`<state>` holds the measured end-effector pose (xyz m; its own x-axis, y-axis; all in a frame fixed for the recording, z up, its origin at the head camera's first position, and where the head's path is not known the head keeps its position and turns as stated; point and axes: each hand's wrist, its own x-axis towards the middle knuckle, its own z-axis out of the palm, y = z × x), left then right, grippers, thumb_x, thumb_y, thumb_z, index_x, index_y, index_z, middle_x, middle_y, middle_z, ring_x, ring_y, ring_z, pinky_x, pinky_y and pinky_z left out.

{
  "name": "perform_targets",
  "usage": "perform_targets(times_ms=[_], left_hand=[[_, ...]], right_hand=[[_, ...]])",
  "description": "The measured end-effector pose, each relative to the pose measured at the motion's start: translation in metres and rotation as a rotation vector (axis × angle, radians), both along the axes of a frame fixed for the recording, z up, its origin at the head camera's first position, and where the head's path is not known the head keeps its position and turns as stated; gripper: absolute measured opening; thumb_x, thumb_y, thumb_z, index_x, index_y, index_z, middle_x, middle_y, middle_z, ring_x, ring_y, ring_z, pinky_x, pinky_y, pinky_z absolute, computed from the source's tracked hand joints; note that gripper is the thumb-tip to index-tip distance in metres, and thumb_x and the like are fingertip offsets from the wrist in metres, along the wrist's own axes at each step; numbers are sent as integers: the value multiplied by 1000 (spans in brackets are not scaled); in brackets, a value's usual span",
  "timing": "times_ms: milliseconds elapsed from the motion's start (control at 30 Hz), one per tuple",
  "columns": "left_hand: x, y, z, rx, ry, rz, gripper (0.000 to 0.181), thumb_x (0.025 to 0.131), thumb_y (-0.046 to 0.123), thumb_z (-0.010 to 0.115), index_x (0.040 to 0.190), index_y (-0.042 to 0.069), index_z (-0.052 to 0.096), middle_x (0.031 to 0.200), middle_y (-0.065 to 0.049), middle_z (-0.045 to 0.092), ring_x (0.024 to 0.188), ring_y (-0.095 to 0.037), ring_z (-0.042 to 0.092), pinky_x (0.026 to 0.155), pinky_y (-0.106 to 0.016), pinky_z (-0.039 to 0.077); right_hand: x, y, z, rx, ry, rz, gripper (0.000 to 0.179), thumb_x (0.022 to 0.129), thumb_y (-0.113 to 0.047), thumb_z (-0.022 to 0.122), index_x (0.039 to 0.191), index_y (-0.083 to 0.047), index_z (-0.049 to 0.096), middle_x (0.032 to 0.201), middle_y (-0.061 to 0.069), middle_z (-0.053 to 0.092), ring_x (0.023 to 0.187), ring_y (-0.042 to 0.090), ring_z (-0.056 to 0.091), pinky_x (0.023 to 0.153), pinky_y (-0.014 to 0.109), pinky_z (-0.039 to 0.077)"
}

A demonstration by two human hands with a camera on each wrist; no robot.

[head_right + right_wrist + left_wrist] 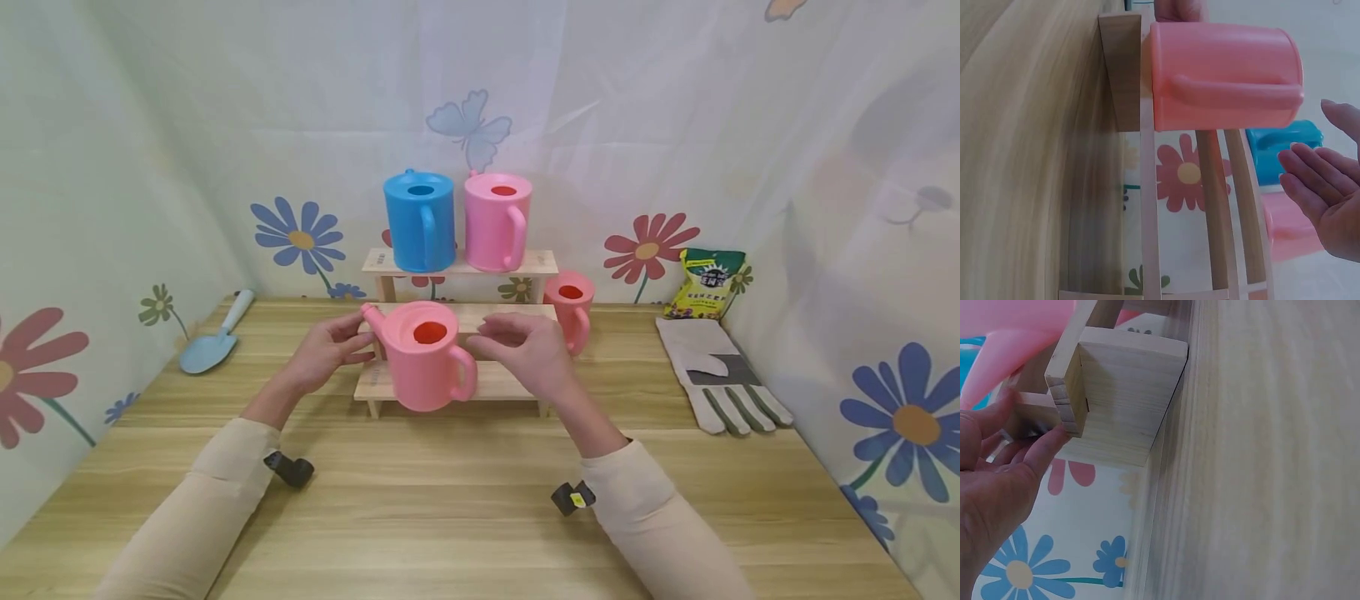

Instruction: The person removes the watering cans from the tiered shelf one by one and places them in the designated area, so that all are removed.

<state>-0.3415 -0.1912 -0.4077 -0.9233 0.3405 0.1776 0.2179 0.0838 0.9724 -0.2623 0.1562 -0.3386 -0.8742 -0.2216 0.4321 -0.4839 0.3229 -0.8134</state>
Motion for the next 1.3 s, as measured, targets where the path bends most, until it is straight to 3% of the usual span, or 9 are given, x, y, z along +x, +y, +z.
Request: perform_targets(times_ms=[233, 467, 667, 900, 1167, 1300], left_hand=[[1, 1, 0, -31, 19, 0, 54, 102, 10, 59, 153, 5, 41, 153, -18, 41, 130, -38, 51, 97, -51, 51], [1, 0, -1, -42, 26, 6, 54, 102, 12, 59, 153, 6, 40, 155, -17, 39, 130, -39, 50, 95, -47, 53], [1, 0, 0, -36, 20, 7, 55, 102, 12, 59, 153, 5, 40, 155, -17, 39, 130, -39, 50, 95, -46, 53], [2, 1, 1, -37, 11, 7, 55, 101, 13, 60, 152, 6, 41, 155, -17, 40, 131, -39, 50, 95, -47, 53], [3, 2, 3, -28, 3, 10, 53, 102, 10, 58, 152, 5, 41, 155, -17, 39, 130, -39, 50, 97, -51, 51], [3, 2, 3, -29, 1, 12, 53, 102, 9, 58, 152, 5, 41, 155, -18, 40, 130, -39, 50, 97, -51, 51]], right_hand=[[4, -6, -4, 1, -58, 34, 41, 82, -28, 85, 114, -4, 76, 101, 3, 76, 94, 18, 72, 82, 32, 60], [6, -16, -11, 28, -88, 46, 39, 83, -37, 84, 111, -11, 78, 101, -2, 75, 93, 16, 71, 82, 33, 60], [8, -24, -19, -10, -31, 85, 35, 84, -28, 84, 115, -13, 77, 103, -1, 76, 92, 16, 72, 82, 31, 60], [11, -30, -27, -33, 21, 36, 33, 83, -25, 84, 112, -9, 78, 99, 1, 76, 85, 16, 71, 75, 30, 61], [11, -32, -29, -97, -83, 21, 30, 84, -32, 83, 111, -18, 80, 90, -4, 77, 89, 15, 68, 71, 25, 54], [13, -34, -28, -125, -144, 9, 29, 85, -26, 83, 112, -16, 79, 83, 2, 76, 89, 17, 67, 71, 24, 52]])
